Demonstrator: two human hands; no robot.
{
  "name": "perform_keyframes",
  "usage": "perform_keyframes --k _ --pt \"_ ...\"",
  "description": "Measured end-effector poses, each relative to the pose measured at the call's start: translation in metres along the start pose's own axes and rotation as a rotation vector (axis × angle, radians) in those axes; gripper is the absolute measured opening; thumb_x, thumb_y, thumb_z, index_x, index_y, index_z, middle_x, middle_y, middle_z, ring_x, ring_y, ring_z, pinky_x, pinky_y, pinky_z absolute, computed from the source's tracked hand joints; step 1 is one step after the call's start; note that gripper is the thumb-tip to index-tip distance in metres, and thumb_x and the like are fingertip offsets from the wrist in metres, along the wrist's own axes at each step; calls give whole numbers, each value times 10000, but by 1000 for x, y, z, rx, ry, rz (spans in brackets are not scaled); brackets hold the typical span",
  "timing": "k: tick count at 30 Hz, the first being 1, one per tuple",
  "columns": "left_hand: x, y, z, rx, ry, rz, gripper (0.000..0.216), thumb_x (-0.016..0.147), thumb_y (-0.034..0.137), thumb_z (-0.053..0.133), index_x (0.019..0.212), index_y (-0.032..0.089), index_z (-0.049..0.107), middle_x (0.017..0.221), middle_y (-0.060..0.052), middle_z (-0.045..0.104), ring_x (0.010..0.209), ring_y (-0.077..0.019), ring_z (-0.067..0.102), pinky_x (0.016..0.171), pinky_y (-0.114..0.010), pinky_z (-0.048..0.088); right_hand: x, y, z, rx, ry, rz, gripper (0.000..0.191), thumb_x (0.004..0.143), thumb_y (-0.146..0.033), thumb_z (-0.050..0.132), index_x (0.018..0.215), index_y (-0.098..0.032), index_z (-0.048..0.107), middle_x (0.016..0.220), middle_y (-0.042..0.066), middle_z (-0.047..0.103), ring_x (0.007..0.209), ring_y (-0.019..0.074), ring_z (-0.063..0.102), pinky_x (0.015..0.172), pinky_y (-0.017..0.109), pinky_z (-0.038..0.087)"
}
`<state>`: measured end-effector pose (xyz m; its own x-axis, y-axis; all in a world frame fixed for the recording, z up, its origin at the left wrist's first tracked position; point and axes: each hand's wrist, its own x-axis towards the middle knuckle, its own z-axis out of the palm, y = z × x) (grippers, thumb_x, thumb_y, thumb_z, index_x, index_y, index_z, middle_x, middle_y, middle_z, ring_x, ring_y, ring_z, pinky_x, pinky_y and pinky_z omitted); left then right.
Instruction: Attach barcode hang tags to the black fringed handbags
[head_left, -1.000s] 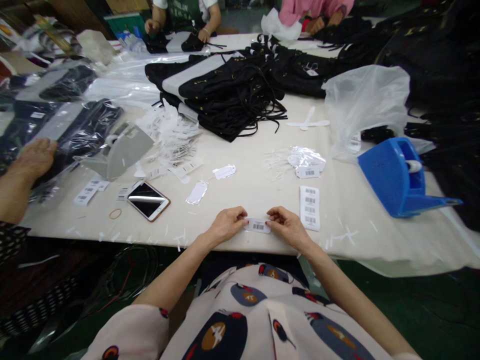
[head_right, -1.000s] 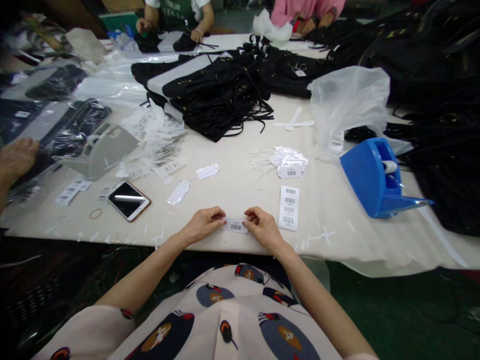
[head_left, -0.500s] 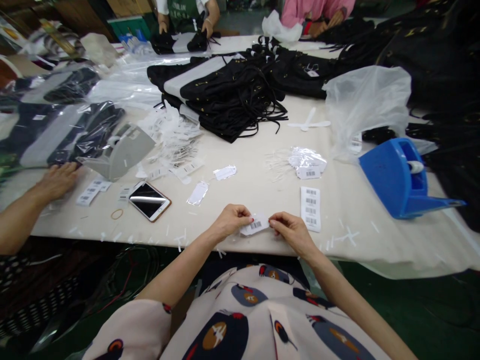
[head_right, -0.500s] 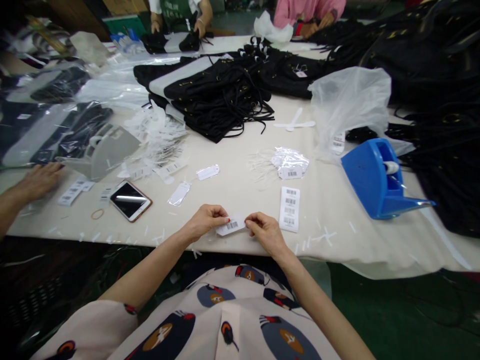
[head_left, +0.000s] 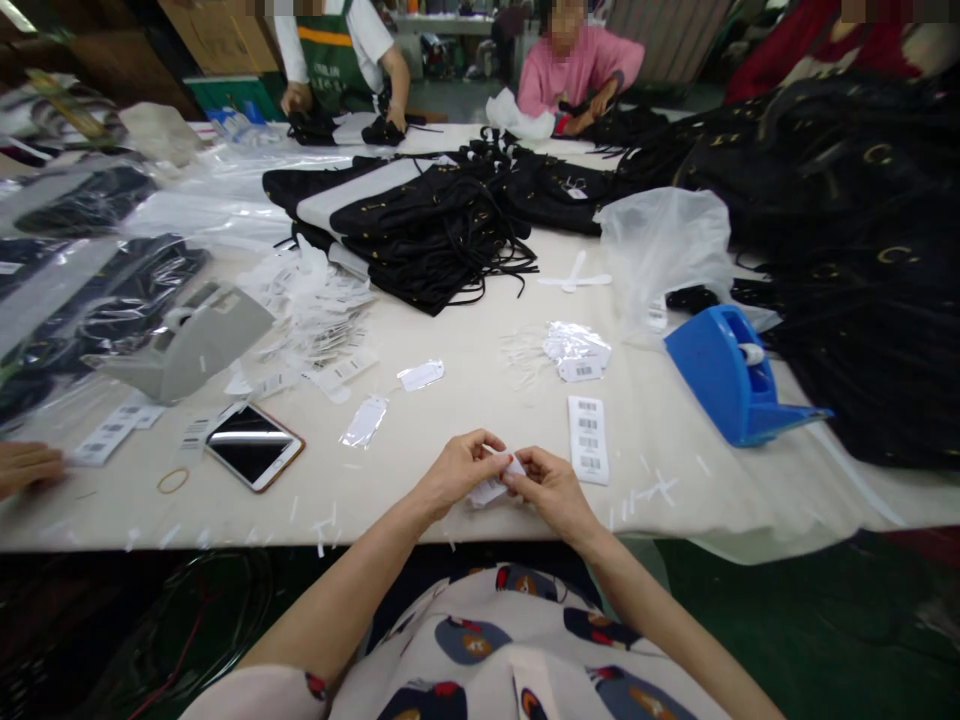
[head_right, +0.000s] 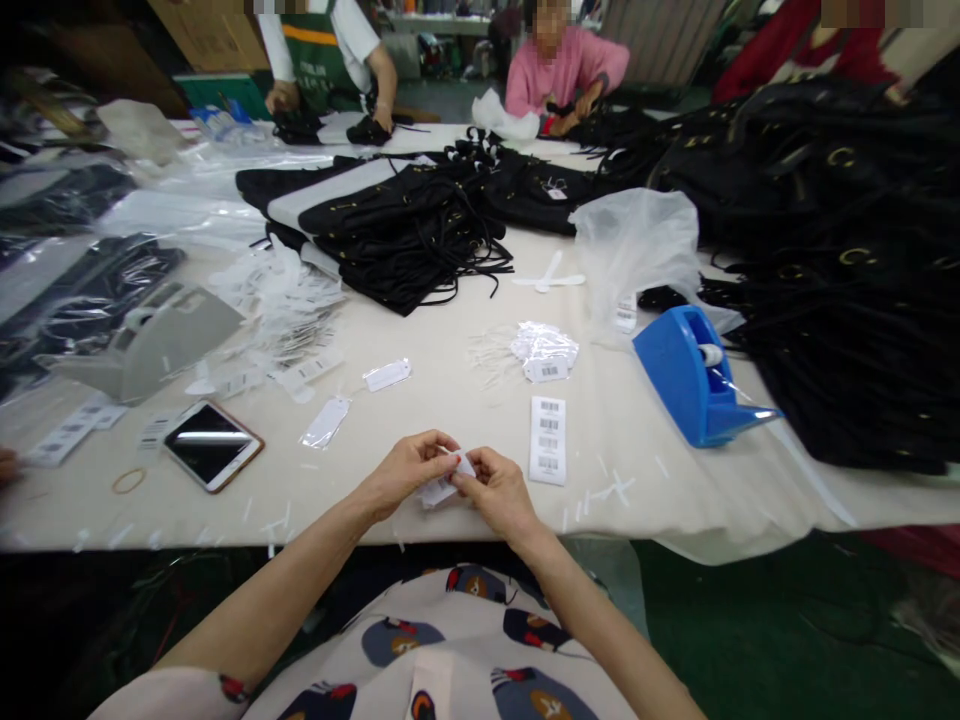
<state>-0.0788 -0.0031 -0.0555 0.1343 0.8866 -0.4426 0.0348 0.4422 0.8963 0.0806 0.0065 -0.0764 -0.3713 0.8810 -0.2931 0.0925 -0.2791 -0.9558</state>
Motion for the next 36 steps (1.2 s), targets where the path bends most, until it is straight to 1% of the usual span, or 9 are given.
perform_keyframes --k 5,9,12,16,19,22,25,32,36 --pt "3 -2 -5 99 -92 -96 246 655 349 619 738 127 556 495 28 533 356 -47 371 359 -177 262 9 -5 -25 105 193 -27 238 632 -334 677 768 -157 594 634 0 627 515 98 545 433 197 364" --pt "26 12 -8 60 30 -6 230 667 347 599 675 124 542 475 25 518 364 -35 344 371 -171 249 33 -13 -53 166 312 -65 284 594 -347 703 767 -148 597 588 -4 613 486 88 524 427 191 367" --pt "52 31 -8 38 157 142 251 660 328 607 801 124 569 623 -5 587 473 -66 480 453 -188 351 65 -27 -80 149 445 -90 307 570 -351 709 769 -152 587 638 11 624 519 104 552 443 199 392" --pt "71 36 -24 312 367 325 300 690 277 577 961 149 569 872 -54 622 748 -143 579 670 -263 445 93 -43 -121 -257 642 22 415 650 -427 631 926 -122 583 787 87 642 593 160 600 523 268 446" --pt "68 24 -54 745 538 373 215 751 220 490 933 161 587 975 -79 609 871 -178 557 820 -303 412 85 -36 -134 -698 788 -112 472 731 -481 529 1015 -108 582 936 141 623 641 177 597 682 355 456" --pt "62 15 -88 1065 677 266 273 774 217 463 1023 163 559 1084 -103 570 1041 -231 484 905 -331 357 59 -17 -122 -716 679 -243 434 782 -494 448 972 -135 601 935 120 619 618 168 582 677 353 457" --pt "67 17 -112 1204 624 101 387 745 249 503 1121 154 503 1152 -124 536 1113 -273 428 912 -372 336 32 0 -93 -665 532 -308 367 789 -471 464 923 -159 603 837 81 622 600 166 573 634 334 461" --pt "87 30 -129 1160 533 6 464 593 279 634 1035 162 555 1063 -126 576 1037 -293 479 861 -396 341 -2 12 -52 -634 431 -403 247 817 -385 482 912 -186 592 846 75 616 668 177 574 636 323 456" --pt "85 37 -133 1054 491 21 299 540 237 662 824 156 620 906 -90 618 898 -248 539 750 -310 375 -7 15 -45 -585 364 -399 226 817 -368 493 912 -191 595 828 65 608 658 169 564 634 319 452"
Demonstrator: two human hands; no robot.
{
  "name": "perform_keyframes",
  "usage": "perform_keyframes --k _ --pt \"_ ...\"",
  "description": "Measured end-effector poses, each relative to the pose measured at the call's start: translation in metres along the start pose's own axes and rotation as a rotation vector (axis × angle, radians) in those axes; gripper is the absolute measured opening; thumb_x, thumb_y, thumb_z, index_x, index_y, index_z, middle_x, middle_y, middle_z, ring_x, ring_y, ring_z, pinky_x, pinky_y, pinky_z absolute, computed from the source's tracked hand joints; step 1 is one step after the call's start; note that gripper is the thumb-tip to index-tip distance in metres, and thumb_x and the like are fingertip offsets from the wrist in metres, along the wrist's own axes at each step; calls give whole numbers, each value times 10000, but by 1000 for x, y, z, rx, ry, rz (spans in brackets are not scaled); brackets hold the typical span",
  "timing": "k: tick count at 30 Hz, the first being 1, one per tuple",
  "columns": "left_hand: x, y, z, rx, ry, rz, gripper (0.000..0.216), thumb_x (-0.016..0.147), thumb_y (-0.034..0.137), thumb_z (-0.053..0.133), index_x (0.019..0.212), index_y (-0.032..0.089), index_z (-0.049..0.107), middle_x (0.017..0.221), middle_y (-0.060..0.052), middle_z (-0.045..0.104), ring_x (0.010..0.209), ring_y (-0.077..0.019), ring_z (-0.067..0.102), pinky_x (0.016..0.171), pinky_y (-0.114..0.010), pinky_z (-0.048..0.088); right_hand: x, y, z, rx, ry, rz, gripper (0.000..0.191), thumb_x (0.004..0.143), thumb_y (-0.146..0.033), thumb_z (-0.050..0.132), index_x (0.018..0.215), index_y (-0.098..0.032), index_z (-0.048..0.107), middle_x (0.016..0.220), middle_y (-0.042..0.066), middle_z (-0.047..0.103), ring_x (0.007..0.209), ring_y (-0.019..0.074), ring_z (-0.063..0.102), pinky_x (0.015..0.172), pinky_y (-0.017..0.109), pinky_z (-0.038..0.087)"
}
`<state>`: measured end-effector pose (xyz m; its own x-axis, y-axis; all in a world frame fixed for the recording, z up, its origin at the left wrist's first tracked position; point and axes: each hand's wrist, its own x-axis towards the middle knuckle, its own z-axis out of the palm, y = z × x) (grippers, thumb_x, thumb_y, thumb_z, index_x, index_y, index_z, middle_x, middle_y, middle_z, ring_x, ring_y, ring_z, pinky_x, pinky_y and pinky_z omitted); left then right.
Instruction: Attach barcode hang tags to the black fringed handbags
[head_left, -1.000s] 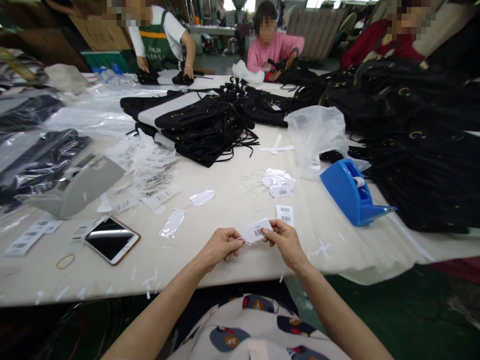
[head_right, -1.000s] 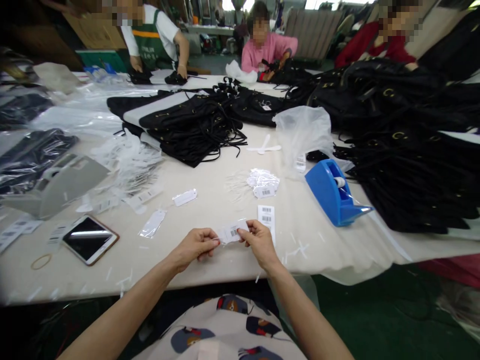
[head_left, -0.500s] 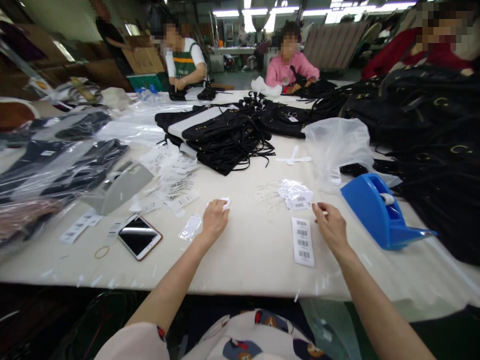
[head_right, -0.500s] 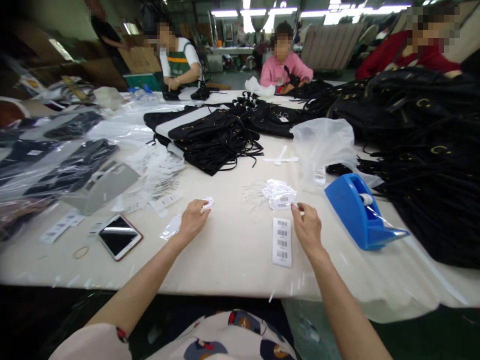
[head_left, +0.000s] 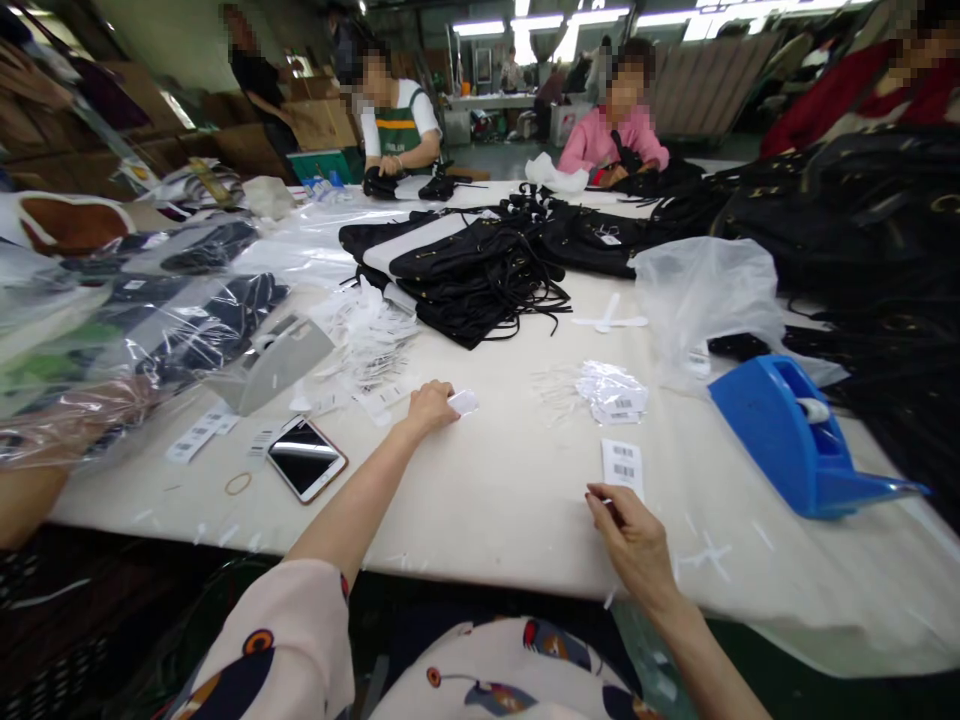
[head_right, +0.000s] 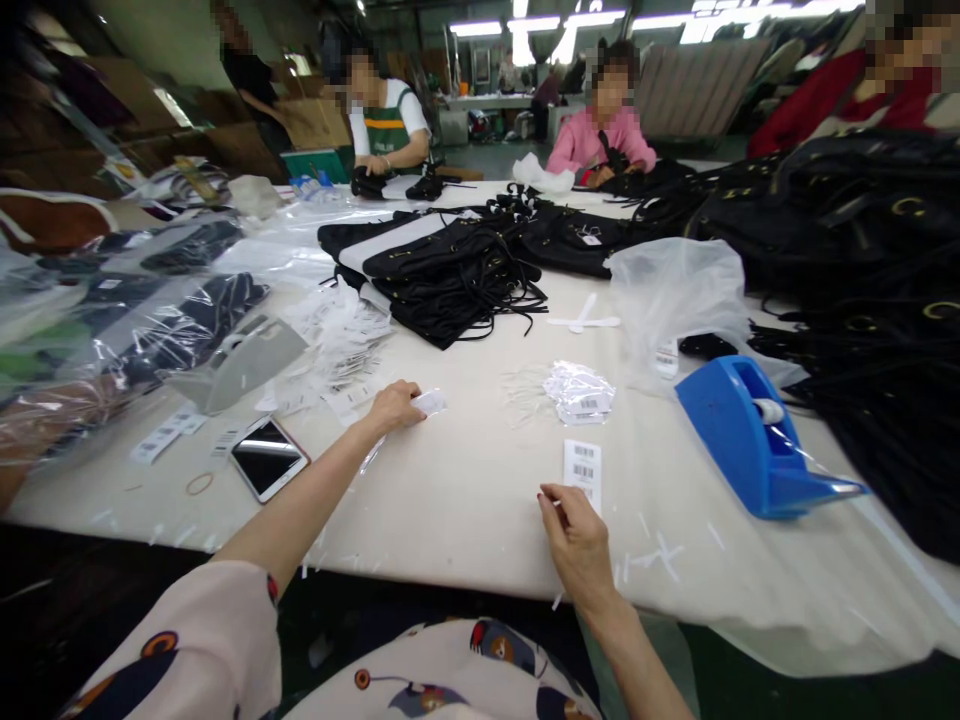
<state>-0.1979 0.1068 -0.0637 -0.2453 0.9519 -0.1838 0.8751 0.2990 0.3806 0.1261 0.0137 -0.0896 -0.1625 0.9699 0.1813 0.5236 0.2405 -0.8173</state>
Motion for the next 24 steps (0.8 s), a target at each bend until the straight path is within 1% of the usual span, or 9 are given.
perform_keyframes --k 2,4,7,10,13,16,19,21,24 --pt "-6 5 -4 -71 -37 40 174 565 247 645 714 159 622 758 -37 615 767 -189 554 662 -260 377 0 -5 4 61 -36 41 230 816 -374 496 918 -194 595 814 58 608 629 159 555 621 314 450" --pt "-18 15 -7 -206 -86 92 148 596 286 627 666 158 612 631 9 573 643 -136 531 584 -228 361 2 -14 10 142 -66 107 246 804 -391 510 929 -197 595 814 55 615 627 155 552 621 310 450" --pt "-47 39 -4 -626 -245 143 193 556 306 669 614 140 590 538 40 513 535 -92 472 522 -212 329 12 -33 19 323 -89 205 292 756 -418 570 947 -197 587 888 64 627 735 172 568 672 310 455" --pt "-80 64 5 -1011 -393 67 254 480 288 735 582 122 571 521 37 517 503 -80 460 508 -215 327 21 -50 30 565 -140 272 325 711 -415 620 950 -198 583 920 58 636 832 186 569 731 315 453" --pt "-105 79 19 -1225 -388 -30 298 464 296 763 601 115 569 566 16 559 520 -89 490 528 -226 360 25 -58 38 702 -117 337 266 705 -401 623 873 -195 621 796 24 641 735 157 555 682 295 440" --pt "-121 82 28 -1323 -401 -48 307 486 301 765 641 114 578 624 0 593 569 -100 525 566 -231 387 24 -56 39 759 -47 379 203 697 -373 630 773 -186 646 667 -6 599 608 117 492 594 262 395" --pt "-128 79 30 -1308 -428 -21 306 549 312 737 752 123 609 694 -12 616 621 -100 537 583 -219 388 23 -52 34 795 -59 396 164 685 -345 639 711 -182 639 626 -24 576 572 98 462 571 248 369" --pt "-129 78 27 -1250 -383 -6 280 615 333 690 793 127 623 701 -14 611 623 -92 522 562 -205 371 23 -52 28 763 -165 388 158 677 -334 641 682 -176 628 618 -26 574 573 98 468 569 245 369" --pt "-128 79 23 -1146 -365 45 214 632 310 670 725 122 628 627 1 578 575 -78 486 519 -197 337 24 -55 22 641 -391 340 176 662 -339 645 661 -165 617 583 -28 558 555 102 468 540 241 362"
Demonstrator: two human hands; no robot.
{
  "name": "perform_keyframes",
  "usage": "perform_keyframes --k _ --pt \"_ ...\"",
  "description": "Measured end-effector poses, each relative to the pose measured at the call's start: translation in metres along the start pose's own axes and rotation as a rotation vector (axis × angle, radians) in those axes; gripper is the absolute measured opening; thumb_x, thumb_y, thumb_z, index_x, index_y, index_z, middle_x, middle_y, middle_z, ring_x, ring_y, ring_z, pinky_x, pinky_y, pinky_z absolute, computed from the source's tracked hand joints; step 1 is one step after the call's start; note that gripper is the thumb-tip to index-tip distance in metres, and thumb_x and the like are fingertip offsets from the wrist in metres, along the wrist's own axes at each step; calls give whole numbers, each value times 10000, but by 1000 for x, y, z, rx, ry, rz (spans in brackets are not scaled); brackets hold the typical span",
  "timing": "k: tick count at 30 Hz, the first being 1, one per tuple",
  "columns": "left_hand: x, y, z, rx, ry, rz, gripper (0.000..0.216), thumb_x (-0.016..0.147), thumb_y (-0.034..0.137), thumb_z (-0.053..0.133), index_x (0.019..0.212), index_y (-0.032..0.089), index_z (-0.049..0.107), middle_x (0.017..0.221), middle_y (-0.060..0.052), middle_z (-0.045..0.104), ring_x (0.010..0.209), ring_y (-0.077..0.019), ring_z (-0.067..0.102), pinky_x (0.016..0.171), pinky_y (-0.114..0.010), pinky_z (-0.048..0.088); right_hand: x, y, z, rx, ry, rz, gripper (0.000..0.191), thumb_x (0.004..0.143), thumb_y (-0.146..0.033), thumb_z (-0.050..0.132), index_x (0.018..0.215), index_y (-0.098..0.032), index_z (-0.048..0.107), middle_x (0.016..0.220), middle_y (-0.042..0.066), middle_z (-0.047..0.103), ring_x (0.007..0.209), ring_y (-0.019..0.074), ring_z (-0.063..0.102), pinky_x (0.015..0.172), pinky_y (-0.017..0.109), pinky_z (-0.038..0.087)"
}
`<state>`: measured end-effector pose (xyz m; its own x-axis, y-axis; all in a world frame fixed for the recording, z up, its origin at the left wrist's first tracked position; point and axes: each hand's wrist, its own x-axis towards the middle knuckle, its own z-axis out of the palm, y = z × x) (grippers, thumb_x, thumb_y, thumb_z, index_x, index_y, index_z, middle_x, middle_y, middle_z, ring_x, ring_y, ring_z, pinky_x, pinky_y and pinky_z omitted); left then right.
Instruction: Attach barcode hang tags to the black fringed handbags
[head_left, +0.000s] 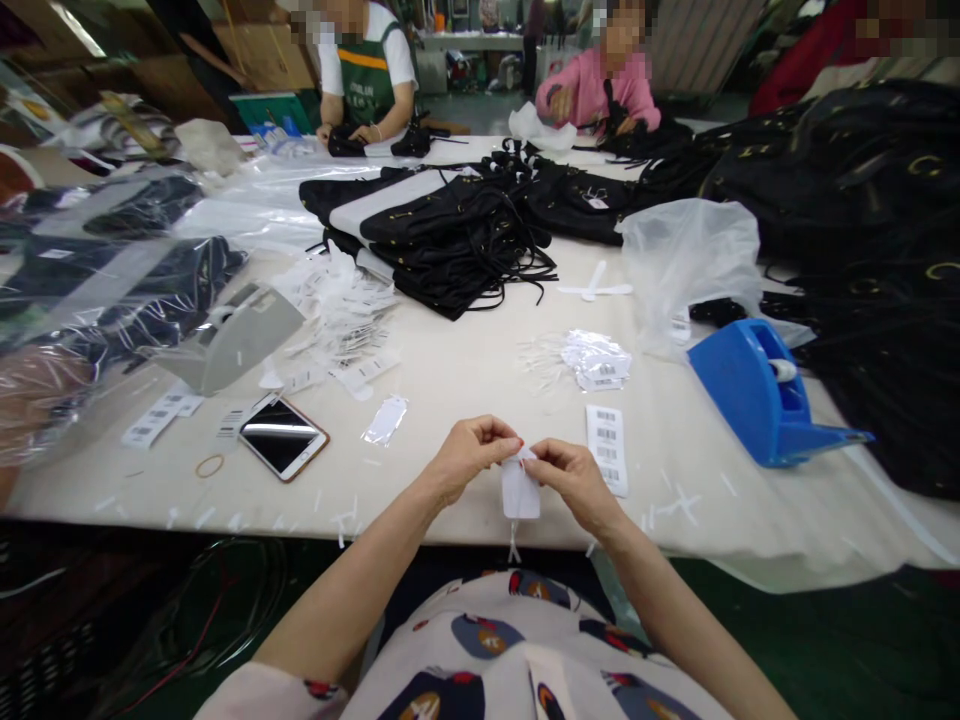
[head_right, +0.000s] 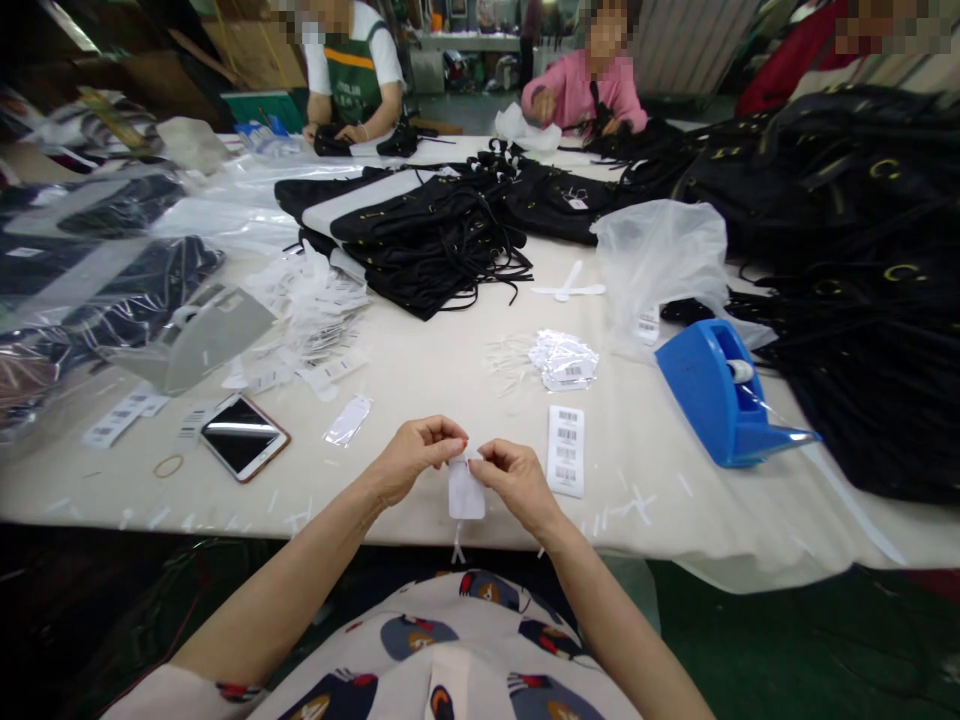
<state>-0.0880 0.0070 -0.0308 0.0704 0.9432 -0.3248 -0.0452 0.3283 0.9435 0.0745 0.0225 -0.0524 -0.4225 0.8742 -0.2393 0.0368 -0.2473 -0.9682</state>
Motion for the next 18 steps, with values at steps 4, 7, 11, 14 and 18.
perform_keyframes --k 4,7,11,14,18 --pt "1 0 0 56 -81 -57 188 605 288 680 605 115 605 508 21 521 490 -63 440 469 -194 309 -3 0 -3 -89 -50 -8 207 677 -372 631 671 -167 601 588 -24 553 560 106 476 523 234 369" --pt "2 -8 -2 -45 70 -73 208 598 306 683 621 119 595 518 20 539 469 -60 450 445 -186 315 -8 7 -7 -22 5 1 239 697 -399 619 777 -174 614 704 5 608 647 131 533 579 247 412" --pt "2 -20 -2 -215 245 -57 247 587 324 698 679 121 592 549 15 572 487 -69 509 456 -177 369 -14 20 -7 88 117 50 263 682 -398 646 822 -175 632 716 12 628 651 135 555 621 263 423" --pt "-2 -26 3 -281 240 -78 273 569 310 715 705 110 589 574 6 595 489 -69 530 474 -178 413 -13 26 -4 150 257 27 225 659 -375 674 751 -172 645 639 -1 608 615 125 531 609 264 407" --pt "-8 -33 16 -295 214 -135 293 566 317 719 705 106 571 578 -18 619 510 -104 584 463 -182 433 -6 26 -2 241 425 -19 202 627 -348 702 728 -180 652 641 -11 590 600 114 501 604 266 402"
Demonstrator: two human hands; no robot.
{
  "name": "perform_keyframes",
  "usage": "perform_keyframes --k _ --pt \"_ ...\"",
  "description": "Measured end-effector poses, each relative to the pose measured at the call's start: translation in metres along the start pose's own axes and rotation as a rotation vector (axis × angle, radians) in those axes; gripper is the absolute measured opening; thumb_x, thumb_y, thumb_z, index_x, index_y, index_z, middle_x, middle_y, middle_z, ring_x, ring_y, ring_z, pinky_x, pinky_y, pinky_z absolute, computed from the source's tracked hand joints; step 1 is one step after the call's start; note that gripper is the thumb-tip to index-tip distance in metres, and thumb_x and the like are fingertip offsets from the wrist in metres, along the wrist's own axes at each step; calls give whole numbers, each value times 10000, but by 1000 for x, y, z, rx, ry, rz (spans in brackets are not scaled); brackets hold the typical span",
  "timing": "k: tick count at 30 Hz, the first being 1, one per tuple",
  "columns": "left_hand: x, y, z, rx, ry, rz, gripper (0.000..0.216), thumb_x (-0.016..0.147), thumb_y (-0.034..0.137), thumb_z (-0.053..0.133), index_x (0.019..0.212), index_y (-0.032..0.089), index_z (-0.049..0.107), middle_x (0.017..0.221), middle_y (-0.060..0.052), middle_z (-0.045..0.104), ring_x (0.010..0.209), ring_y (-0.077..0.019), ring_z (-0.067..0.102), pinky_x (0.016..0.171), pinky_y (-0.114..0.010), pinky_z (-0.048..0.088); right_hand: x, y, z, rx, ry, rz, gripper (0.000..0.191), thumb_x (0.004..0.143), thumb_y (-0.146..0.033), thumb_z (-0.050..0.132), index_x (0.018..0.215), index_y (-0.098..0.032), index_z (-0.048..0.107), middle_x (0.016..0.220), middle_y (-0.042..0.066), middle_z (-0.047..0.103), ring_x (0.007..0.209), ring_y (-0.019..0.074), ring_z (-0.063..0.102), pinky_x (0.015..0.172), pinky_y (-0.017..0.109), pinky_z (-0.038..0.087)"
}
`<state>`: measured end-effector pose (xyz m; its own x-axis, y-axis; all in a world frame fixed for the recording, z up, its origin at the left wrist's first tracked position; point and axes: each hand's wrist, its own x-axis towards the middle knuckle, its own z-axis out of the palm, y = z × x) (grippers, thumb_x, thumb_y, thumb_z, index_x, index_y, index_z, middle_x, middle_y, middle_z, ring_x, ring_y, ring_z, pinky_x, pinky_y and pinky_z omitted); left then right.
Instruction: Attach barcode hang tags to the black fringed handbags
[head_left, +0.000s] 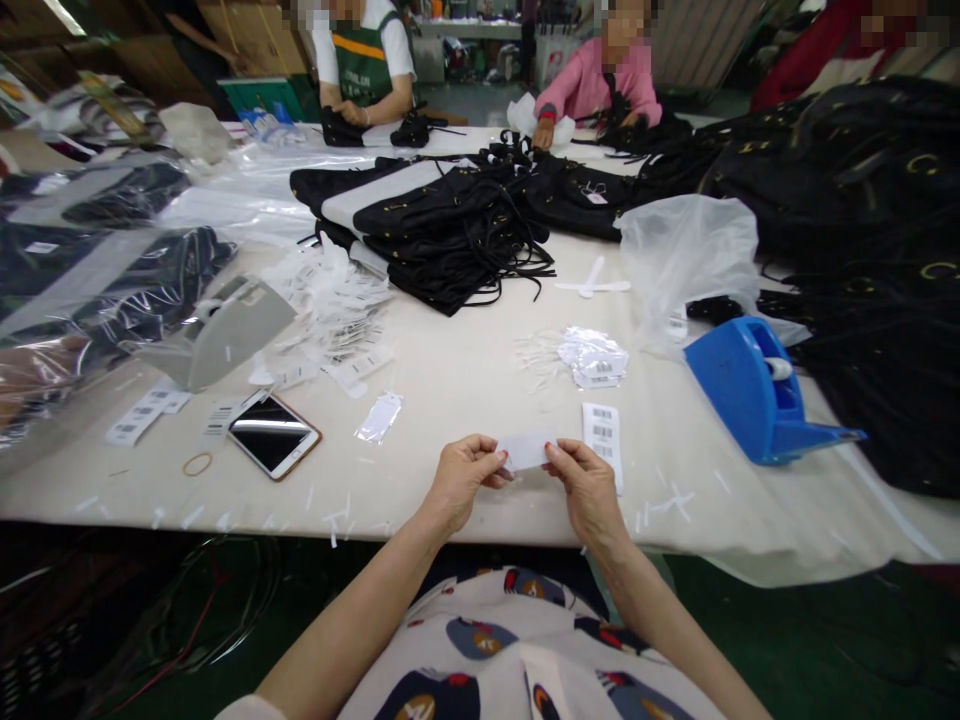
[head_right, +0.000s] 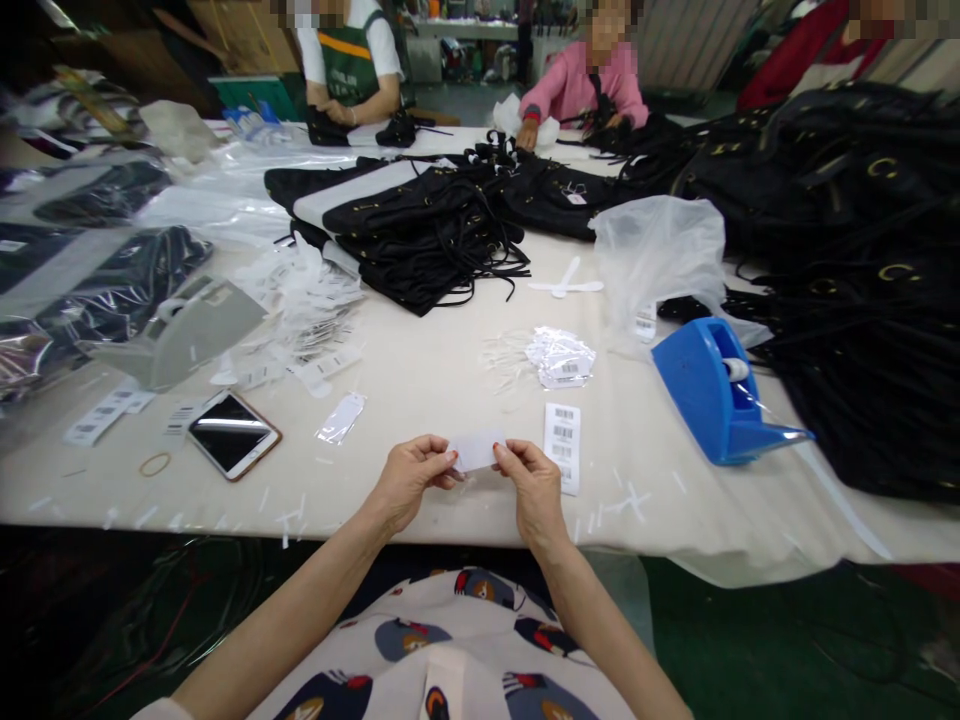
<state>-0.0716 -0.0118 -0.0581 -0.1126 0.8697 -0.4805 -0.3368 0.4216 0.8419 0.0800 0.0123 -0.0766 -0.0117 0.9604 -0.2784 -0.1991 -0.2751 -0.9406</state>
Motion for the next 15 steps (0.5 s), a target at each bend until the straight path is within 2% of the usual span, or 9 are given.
perform_keyframes --k 8,15 --pt "-4 -19 21 -176 102 -55 310 514 302 743 645 118 530 534 5 594 482 -111 587 462 -200 469 2 10 9 50 51 25 221 613 -366 703 680 -165 642 629 3 602 602 132 516 586 278 424" --pt "-9 -18 26 -236 86 -11 294 547 290 732 648 118 516 565 0 606 480 -92 569 488 -202 481 -3 15 11 21 53 0 211 591 -347 715 672 -155 675 622 1 644 567 127 523 575 282 417"
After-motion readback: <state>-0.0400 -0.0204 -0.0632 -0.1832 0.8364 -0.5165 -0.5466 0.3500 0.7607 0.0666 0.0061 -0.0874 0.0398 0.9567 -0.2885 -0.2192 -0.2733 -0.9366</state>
